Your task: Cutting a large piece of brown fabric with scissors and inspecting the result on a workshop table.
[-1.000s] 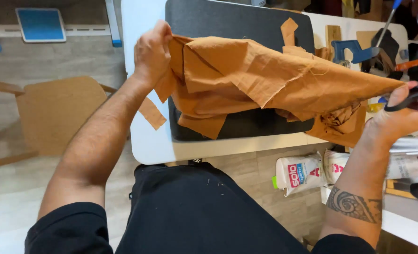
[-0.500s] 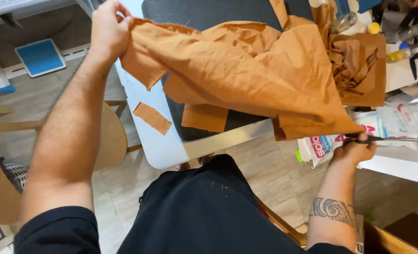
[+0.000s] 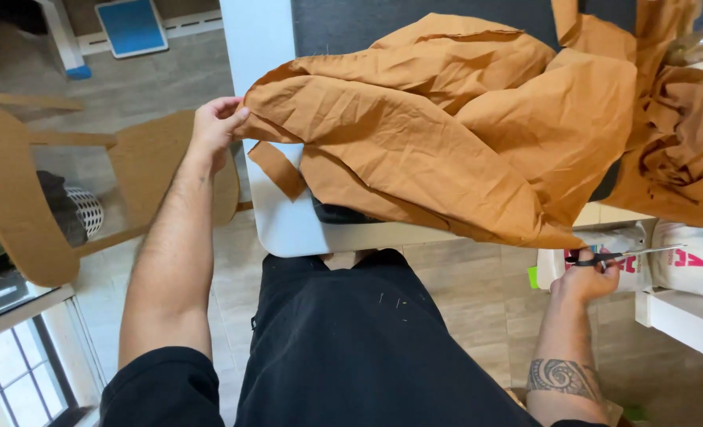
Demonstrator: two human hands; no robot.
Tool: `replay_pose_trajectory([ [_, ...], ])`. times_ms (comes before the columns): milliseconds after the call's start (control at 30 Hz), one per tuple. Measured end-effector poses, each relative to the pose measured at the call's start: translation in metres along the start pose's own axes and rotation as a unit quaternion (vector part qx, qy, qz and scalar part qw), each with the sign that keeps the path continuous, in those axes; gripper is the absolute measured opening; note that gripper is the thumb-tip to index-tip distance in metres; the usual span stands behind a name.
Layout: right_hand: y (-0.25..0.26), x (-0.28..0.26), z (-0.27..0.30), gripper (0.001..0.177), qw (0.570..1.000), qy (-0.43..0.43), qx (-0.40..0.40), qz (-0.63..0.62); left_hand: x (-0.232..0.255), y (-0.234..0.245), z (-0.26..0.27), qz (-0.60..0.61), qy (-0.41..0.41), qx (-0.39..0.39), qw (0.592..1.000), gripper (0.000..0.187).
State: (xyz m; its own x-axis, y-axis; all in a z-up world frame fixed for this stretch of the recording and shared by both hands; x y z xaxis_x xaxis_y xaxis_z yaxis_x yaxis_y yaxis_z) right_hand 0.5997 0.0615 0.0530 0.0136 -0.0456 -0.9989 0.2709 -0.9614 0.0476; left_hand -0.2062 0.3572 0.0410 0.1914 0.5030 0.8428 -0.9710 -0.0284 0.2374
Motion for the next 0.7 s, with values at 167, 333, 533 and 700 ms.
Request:
replay_pose_trajectory([
  [167, -0.009, -0.002, 0.0, 0.023, 1.0, 0.0, -0.007, 0.008, 0.01, -0.003, -0.011, -0.031, -0.015, -0.005, 0.999, 0.033],
  [333, -0.008, -0.014, 0.0, 0.025, 0.995, -0.018, 0.062, -0.071, 0.054, -0.031, -0.026, -0.281, -0.016, -0.053, 0.958, 0.035],
  [533, -0.115, -0.15, -0.057, 0.028, 0.979, 0.057, -0.014, -0.197, 0.117, -0.049, -0.012, -0.359, -0.053, -0.149, 0.92, 0.032],
  [700, -0.226, -0.196, -0.243, 0.026, 0.971, -0.009, -0.21, -0.118, 0.19, 0.005, 0.063, -0.203, -0.181, -0.136, 0.953, 0.033],
])
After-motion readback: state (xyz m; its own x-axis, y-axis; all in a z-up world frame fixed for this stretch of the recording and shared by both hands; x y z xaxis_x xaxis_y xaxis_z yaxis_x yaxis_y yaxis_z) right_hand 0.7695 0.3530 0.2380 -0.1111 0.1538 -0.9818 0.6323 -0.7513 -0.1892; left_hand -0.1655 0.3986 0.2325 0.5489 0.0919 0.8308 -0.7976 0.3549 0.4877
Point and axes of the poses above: each hand's wrist, its own z-axis away from the middle knuckle, its own y-axis out of the back of the hand, x = y × z, the point moved 9 cm from there along -z, towards the middle knuckle, and after that the axes turned 14 degrees about -z, right-handed, at the moved point
